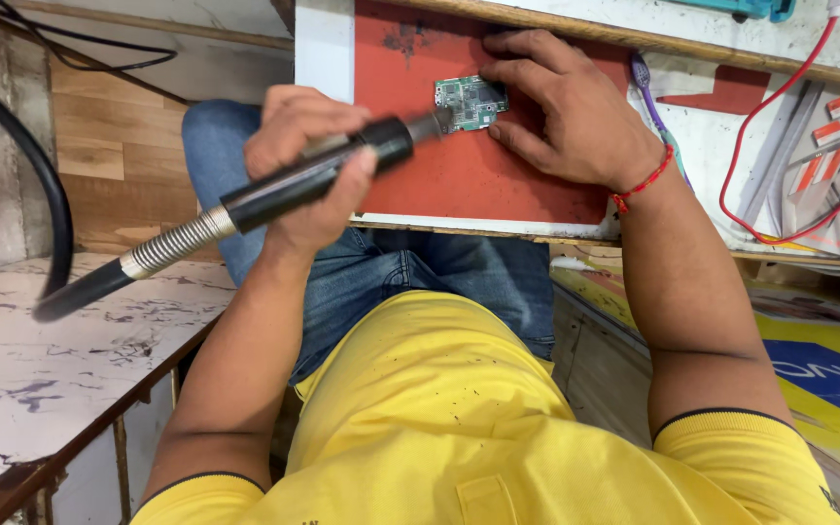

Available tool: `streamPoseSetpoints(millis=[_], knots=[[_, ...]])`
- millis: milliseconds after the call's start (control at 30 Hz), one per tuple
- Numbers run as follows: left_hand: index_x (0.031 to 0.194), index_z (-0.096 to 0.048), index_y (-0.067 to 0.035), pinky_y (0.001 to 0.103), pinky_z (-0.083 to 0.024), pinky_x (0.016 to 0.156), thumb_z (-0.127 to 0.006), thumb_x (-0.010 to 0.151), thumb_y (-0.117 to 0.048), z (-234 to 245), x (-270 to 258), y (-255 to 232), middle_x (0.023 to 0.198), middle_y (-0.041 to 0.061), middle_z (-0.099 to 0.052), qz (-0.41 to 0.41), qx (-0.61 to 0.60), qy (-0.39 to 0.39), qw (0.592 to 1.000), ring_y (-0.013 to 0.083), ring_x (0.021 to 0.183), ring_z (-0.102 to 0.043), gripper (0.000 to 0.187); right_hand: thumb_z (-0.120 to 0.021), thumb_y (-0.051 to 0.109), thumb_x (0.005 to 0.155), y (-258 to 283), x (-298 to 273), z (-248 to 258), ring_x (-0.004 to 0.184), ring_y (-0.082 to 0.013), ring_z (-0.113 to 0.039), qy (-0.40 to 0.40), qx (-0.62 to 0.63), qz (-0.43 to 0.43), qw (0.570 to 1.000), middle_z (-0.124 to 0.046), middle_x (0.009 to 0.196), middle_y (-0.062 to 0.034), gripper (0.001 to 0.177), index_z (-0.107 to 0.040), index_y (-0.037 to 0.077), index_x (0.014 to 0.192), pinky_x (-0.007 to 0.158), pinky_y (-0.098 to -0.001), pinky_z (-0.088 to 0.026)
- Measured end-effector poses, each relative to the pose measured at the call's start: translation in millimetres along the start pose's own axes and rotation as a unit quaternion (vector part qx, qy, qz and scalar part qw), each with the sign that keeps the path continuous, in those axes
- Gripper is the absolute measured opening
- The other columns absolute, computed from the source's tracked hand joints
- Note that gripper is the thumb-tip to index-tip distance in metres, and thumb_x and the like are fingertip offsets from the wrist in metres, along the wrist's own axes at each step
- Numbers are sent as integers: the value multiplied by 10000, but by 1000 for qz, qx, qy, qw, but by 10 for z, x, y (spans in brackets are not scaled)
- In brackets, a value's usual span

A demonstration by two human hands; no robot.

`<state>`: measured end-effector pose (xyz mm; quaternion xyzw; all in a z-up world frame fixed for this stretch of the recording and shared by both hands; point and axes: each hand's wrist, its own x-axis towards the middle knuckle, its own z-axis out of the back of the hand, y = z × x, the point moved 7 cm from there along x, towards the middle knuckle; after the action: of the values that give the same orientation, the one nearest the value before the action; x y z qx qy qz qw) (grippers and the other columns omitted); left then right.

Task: The person uses a hot air gun to heat a small circuit board placed on a red mat. They hold the board steady with one hand while directing the hot air with the other, repeatedly moving the tool across different components.

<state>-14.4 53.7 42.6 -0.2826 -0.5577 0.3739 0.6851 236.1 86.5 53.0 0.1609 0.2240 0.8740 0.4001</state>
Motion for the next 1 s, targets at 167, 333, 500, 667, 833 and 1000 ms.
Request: streamPoseSetpoints(millis=[167, 333, 500, 667, 833, 1000], knots=[[1050, -671, -35, 341, -512, 962, -782, 928, -209, -9, 35, -37, 1054, 115, -743, 3, -29, 20, 999, 223, 989, -658, 240, -769, 153, 911, 24, 1, 10, 1309, -394, -569, -6, -1, -6, 1000, -560, 1458, -191, 476, -629, 16, 1345, 1096, -445, -487], [1061, -673, -44, 325, -526, 955, -798, 951, -228, 31, 27, 20, 1074, 107, -740, 37, -45, -5, 998, 213, 1040, -644, 248, -774, 166, 912, 36, 28, -14, 1310, -390, -565, -9, -16, 5, 1000, -564, 1451, -188, 490, -628, 20, 1357, 1109, -454, -474], [1078, -676, -61, 342, -536, 986, -795, 989, -238, 27, 44, 39, 1106, 104, -703, 58, -95, -54, 992, 217, 1073, -625, 231, -775, 164, 915, 17, 29, 18, 1310, -387, -561, -11, -8, 10, 1000, -566, 1451, -186, 484, -629, 24, 1355, 1110, -451, -471], [1063, -682, -46, 348, -511, 974, -789, 942, -212, -68, 45, 5, 1083, 103, -741, 1, -40, 37, 999, 224, 1040, -632, 232, -770, 152, 939, 7, -13, 9, 1334, -382, -555, -9, -3, 26, 1000, -556, 1470, -180, 492, -612, 22, 1386, 1130, -444, -468], [1075, -674, -53, 345, -529, 975, -786, 965, -220, -27, 4, 75, 1099, 85, -707, 55, -102, -12, 993, 210, 1037, -623, 230, -775, 153, 936, 29, -8, 19, 1324, -386, -556, -11, -7, 30, 999, -551, 1472, -181, 491, -611, 16, 1379, 1120, -442, -466], [1097, -676, -43, 329, -534, 973, -782, 983, -221, 39, -50, 177, 1133, 91, -678, 98, -94, -78, 988, 193, 1042, -634, 237, -783, 162, 943, 2, -15, -2, 1324, -397, -547, -22, -14, 44, 999, -548, 1461, -185, 528, -583, -33, 1391, 1133, -452, -456]])
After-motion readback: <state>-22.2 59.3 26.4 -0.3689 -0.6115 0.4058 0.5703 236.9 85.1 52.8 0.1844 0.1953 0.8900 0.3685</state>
